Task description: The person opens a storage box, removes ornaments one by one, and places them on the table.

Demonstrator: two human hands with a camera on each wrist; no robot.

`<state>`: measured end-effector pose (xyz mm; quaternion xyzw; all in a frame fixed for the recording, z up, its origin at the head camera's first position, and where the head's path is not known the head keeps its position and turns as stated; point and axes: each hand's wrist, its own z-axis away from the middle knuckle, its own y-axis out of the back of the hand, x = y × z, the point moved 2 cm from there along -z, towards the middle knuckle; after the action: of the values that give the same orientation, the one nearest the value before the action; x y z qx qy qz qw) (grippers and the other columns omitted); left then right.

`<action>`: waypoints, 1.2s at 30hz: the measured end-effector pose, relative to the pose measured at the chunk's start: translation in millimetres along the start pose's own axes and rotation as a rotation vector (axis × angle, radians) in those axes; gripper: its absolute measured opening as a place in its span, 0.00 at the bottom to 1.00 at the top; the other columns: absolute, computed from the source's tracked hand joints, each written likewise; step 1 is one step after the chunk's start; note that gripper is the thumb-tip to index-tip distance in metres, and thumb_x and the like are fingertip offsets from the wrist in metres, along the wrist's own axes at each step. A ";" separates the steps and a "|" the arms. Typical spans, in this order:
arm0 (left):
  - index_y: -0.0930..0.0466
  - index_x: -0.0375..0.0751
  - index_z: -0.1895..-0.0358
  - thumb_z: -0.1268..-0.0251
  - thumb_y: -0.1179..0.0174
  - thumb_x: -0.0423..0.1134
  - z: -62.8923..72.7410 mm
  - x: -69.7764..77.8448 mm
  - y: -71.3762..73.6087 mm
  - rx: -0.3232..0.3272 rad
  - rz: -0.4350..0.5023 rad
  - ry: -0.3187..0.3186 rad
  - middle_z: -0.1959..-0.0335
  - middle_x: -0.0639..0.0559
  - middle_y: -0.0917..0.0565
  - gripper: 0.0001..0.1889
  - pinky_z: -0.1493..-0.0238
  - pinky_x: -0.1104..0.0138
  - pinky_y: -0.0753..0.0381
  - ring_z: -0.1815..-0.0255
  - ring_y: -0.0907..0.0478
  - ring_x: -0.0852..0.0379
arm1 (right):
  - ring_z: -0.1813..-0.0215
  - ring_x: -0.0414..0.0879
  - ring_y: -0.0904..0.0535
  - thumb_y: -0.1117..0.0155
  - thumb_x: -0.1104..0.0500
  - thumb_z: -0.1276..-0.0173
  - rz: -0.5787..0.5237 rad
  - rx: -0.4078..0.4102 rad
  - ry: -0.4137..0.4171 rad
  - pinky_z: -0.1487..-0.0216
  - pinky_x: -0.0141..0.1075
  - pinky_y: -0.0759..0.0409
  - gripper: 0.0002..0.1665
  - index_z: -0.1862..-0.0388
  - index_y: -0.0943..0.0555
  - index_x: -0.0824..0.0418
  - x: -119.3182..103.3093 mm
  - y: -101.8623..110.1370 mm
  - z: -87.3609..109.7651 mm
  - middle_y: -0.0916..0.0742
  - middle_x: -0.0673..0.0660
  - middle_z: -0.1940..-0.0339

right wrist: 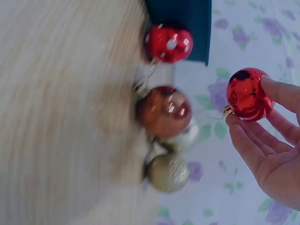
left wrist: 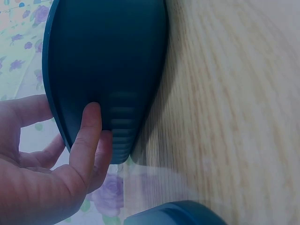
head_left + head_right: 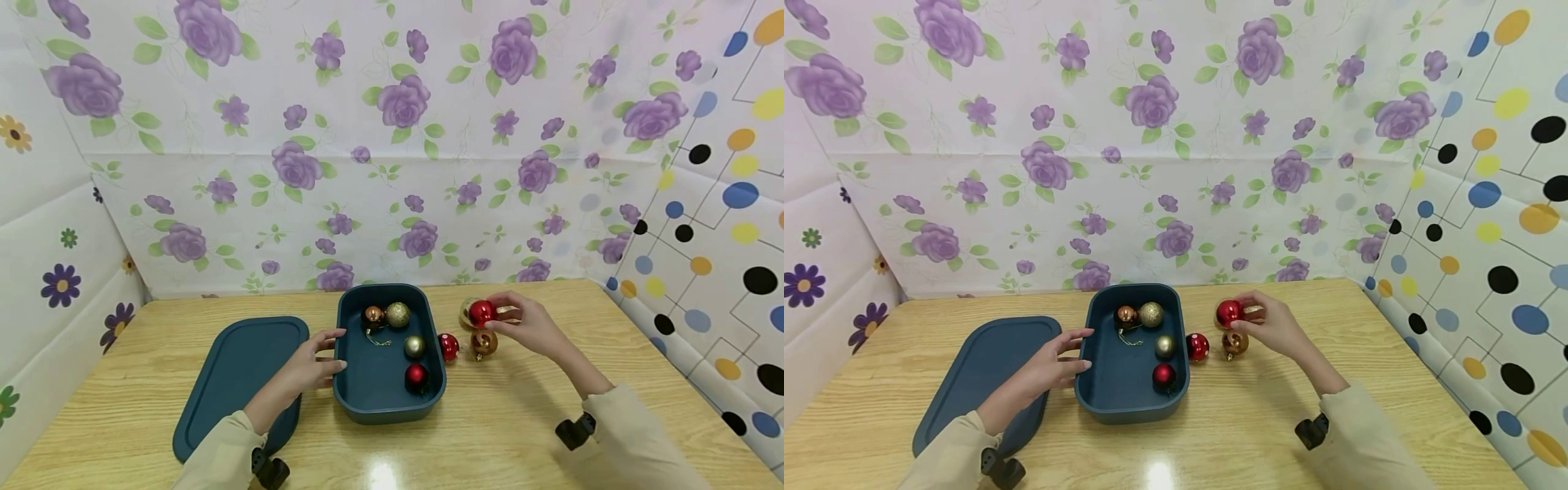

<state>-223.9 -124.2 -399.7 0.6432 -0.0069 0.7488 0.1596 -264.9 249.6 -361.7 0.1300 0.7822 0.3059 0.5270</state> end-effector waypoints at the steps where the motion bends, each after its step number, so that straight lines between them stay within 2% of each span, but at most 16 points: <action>1: 0.39 0.43 0.34 0.39 0.45 0.28 0.0 0.0 -0.1 -0.002 0.000 0.000 0.35 0.34 0.42 0.29 0.60 0.56 0.21 0.49 0.26 0.45 | 0.54 0.58 0.21 0.34 0.58 0.41 0.003 0.005 -0.008 0.60 0.34 0.20 0.28 0.44 0.29 0.67 4.0 2.7 2.3 0.22 0.67 0.49; 7: 0.39 0.44 0.34 0.39 0.45 0.28 0.5 0.4 -0.7 -0.001 -0.004 -0.002 0.34 0.34 0.42 0.29 0.60 0.56 0.21 0.49 0.27 0.45 | 0.54 0.60 0.21 0.34 0.57 0.41 0.034 0.035 -0.068 0.61 0.34 0.20 0.28 0.44 0.29 0.68 28.6 18.4 15.8 0.22 0.68 0.49; 17: 0.39 0.43 0.34 0.39 0.45 0.28 1.3 1.4 0.1 -0.002 0.003 -0.002 0.35 0.33 0.42 0.29 0.61 0.56 0.21 0.50 0.26 0.45 | 0.55 0.61 0.21 0.33 0.59 0.42 0.127 0.063 -0.112 0.62 0.36 0.20 0.28 0.46 0.29 0.70 59.3 34.6 35.2 0.22 0.71 0.51; 27: 0.38 0.44 0.34 0.39 0.45 0.27 1.2 1.7 0.3 -0.001 0.004 -0.001 0.35 0.34 0.42 0.28 0.60 0.55 0.21 0.49 0.27 0.44 | 0.56 0.62 0.21 0.32 0.60 0.44 0.186 0.065 -0.153 0.62 0.38 0.20 0.28 0.48 0.28 0.74 76.4 39.7 38.5 0.21 0.72 0.53; 36: 0.39 0.43 0.34 0.40 0.45 0.27 0.4 1.1 0.0 0.004 -0.002 0.006 0.35 0.33 0.42 0.29 0.60 0.55 0.21 0.48 0.27 0.43 | 0.60 0.59 0.19 0.32 0.61 0.44 0.171 0.009 -0.195 0.65 0.38 0.20 0.27 0.49 0.27 0.73 84.8 36.3 37.3 0.21 0.72 0.55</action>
<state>-223.6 -124.0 -398.6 0.6412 -0.0039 0.7506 0.1591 -270.4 335.2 -412.2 0.2277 0.7147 0.3320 0.5720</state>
